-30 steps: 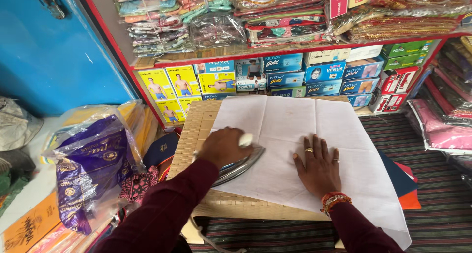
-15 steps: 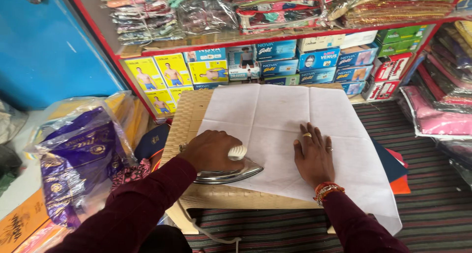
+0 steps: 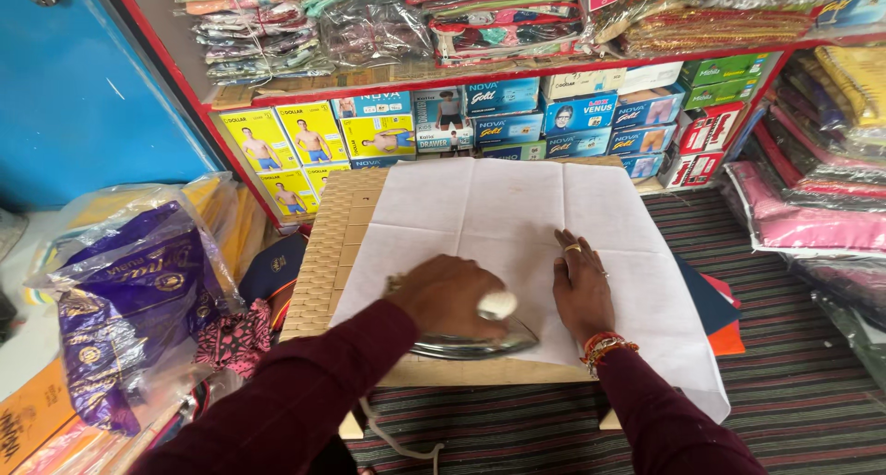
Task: The person irons a white cloth on a small wooden table using an electric iron. They repeatedly smooth the fabric, lift and reposition it, and continue ironing different sections. The person wears a maroon long-sleeved shirt and multiple rings and bracelets.
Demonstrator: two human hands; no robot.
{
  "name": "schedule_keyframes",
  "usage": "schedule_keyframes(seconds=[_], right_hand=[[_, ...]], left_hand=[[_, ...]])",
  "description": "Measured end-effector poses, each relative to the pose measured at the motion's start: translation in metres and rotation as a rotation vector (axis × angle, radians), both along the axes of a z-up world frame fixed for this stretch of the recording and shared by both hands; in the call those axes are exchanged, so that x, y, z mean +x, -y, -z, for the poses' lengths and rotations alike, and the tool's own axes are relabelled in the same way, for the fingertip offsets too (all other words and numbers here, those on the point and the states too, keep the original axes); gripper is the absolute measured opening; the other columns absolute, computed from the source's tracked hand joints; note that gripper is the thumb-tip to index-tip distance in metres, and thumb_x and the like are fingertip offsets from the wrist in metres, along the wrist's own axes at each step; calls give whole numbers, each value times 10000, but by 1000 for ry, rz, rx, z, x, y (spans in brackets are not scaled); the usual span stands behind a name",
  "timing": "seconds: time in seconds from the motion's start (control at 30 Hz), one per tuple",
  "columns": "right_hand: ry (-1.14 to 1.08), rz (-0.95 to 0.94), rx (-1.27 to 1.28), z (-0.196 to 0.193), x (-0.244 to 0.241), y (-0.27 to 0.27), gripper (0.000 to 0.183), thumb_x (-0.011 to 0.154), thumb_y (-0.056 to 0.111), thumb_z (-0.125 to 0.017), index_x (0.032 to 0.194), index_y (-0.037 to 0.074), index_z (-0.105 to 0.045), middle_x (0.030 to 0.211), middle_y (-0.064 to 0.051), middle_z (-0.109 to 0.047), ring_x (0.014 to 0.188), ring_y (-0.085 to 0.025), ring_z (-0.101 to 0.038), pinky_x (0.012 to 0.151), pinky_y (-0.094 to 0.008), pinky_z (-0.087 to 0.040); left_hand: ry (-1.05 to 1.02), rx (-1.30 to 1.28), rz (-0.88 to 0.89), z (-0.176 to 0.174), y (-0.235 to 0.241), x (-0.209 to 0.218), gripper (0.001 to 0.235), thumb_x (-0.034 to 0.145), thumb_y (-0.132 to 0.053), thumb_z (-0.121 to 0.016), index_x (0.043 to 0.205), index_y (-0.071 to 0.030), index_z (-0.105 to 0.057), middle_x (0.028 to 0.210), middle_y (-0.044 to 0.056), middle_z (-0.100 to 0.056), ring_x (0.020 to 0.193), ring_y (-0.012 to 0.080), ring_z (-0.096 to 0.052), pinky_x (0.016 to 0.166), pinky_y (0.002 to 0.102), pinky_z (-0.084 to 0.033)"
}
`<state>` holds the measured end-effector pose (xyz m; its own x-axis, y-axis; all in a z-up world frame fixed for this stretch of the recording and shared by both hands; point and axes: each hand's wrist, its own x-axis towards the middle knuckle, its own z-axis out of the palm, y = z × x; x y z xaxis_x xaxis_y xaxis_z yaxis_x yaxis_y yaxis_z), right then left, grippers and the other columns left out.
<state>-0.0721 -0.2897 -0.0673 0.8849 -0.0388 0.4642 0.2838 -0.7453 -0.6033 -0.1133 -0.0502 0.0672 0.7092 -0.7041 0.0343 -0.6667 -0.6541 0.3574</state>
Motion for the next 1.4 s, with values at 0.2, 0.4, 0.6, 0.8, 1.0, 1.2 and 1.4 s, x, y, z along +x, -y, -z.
schedule_keyframes(seconds=[0.2,0.4,0.6,0.8,1.0,1.2,1.4], right_hand=[[-62,38,-319,-9,-2,-12,562,1013,392,-483,1495,103,-489,1575,-138,-446,1492,-342,-337,1223,-517,-213],[-104,-28,-425,-18,-8,-22,699,971,570,-476,1517,134,-447,1622,-110,-359,1509,-311,-281,1231,-511,-172],[-147,-19,-587,-22,-9,-28,659,991,502,-430,1520,109,-404,1655,-125,-314,1499,-313,-237,1193,-538,-152],[-40,-213,-504,-20,7,-67,553,1055,350,-389,1523,56,-392,1649,-168,-308,1537,-328,-235,1224,-532,-163],[-94,-191,-386,-14,3,-102,643,1043,399,-397,1527,-23,-361,1618,-198,-326,1516,-330,-263,1226,-486,-205],[-87,-160,-486,-18,0,-106,659,1021,425,-412,1510,-14,-375,1626,-180,-305,1514,-322,-253,1220,-485,-196],[-53,-150,-487,-15,-1,-104,631,1027,396,-398,1511,-9,-387,1630,-176,-308,1516,-322,-249,1220,-487,-194]], left_hand=[[19,-24,-498,15,-32,29,503,817,-525,-700,1075,-96,-745,933,173,-767,802,323,-765,805,455,-586],[130,-34,-804,36,-19,104,506,844,-543,-703,1006,-65,-732,956,177,-761,887,364,-743,811,489,-581],[148,-27,-679,52,-34,67,487,898,-513,-691,1030,-44,-673,939,214,-744,870,410,-727,796,523,-572],[109,-67,-687,54,-54,37,475,889,-480,-726,1010,-28,-643,915,224,-734,837,404,-742,761,522,-583],[208,-81,-805,70,-42,112,470,866,-468,-755,1034,-42,-653,976,201,-737,893,403,-735,771,519,-585],[186,-53,-913,72,-43,176,493,857,-496,-738,1054,-53,-652,1056,159,-735,954,381,-734,797,504,-588],[146,-36,-737,68,-54,105,508,958,-507,-668,1059,-12,-621,961,241,-724,905,434,-726,796,541,-575]])
